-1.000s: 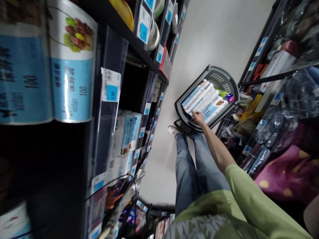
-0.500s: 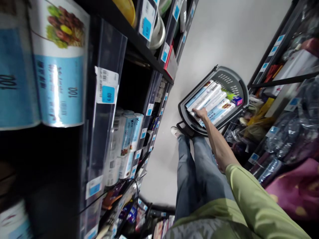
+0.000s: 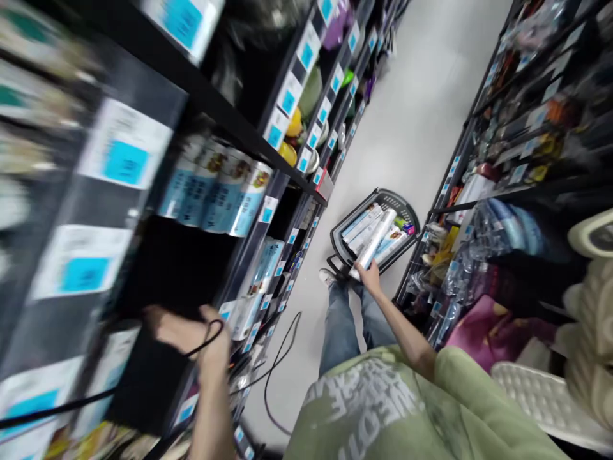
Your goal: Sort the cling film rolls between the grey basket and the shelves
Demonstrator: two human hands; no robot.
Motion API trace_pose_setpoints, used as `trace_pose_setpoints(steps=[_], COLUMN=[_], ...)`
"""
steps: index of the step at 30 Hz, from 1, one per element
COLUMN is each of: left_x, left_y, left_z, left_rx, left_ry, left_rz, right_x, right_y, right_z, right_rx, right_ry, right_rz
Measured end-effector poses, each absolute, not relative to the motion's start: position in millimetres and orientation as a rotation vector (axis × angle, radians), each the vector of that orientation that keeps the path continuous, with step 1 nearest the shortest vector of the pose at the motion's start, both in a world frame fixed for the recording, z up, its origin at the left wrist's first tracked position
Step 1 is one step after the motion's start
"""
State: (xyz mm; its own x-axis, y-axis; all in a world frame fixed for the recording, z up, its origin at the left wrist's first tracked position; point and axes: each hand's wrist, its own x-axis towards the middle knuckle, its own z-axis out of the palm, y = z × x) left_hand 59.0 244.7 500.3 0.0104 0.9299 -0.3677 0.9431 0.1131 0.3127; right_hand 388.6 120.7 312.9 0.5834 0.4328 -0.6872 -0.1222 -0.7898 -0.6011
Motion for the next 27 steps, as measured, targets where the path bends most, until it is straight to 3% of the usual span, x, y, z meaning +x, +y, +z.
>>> trace_pose_setpoints(steps=[1,3,10,19,23,27], left_x=[67,93,166,187,167,156], left_y=[229,196,130,96,101,110], left_z=[511,522,528,542,556,567], left_rx=[1.802,1.808,1.891,1.667,1.364,0.980], left_ry=[2.165,2.187,1.326,1.415,1.554,1.557], left_rz=[0.167,0.323,0.678,1.225,1.341,1.469], right_x=[381,367,346,329,336,346], right_y=[115,105,100,115,136,158], right_z=[335,377,483,524,538,553], right_rx=[-2.161,-2.040,-1.593,-1.244,-1.023,-0.967], right_ry=[-0.269,-0.309,-0.529,-0.861,-0.801,-0.654], right_rz=[1.184,1.217,1.273,1.412,1.530,1.432])
